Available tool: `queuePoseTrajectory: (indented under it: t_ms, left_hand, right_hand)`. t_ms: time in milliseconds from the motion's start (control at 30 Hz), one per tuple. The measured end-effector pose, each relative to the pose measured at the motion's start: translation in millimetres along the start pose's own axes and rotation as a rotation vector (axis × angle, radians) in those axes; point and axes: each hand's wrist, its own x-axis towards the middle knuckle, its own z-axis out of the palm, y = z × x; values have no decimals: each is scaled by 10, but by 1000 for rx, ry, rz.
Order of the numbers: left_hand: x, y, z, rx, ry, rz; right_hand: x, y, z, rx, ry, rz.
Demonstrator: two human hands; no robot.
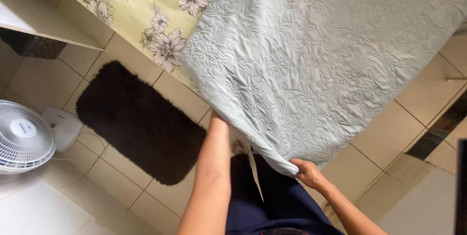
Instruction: The person spreads a light blue quilt over a bed with a floral sheet, then places a white pillow and a floral pillowcase on the bed. The person smooths the quilt and arranges the pillows at the head of the bed.
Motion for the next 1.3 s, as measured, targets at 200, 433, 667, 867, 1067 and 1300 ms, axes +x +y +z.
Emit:
queuePoseTrajectory:
  t_ms: [200, 433, 667, 867, 1067, 1300]
  left_hand:
    - [-331, 1014, -695, 93, 215, 321]
    - [-977, 1718, -1933, 890, 609, 579]
    - [354, 2508, -1406, 1458, 308, 614]
    - [1465, 2386, -1019, 1698, 92, 570]
    - [1560, 2676, -837, 2023, 252, 53]
    - [1685, 3018, -1178, 1982, 217, 118]
  right_hand:
    - [235, 79, 237, -80, 11, 106]
    - [834, 110, 699, -452, -270, 2]
    - [1855, -674, 334, -185, 137, -276]
    - [2565, -1303, 46, -523, 207, -68]
    - [2787, -1484, 385, -631, 217, 92]
    - [2297, -1164, 630, -739, 245, 84]
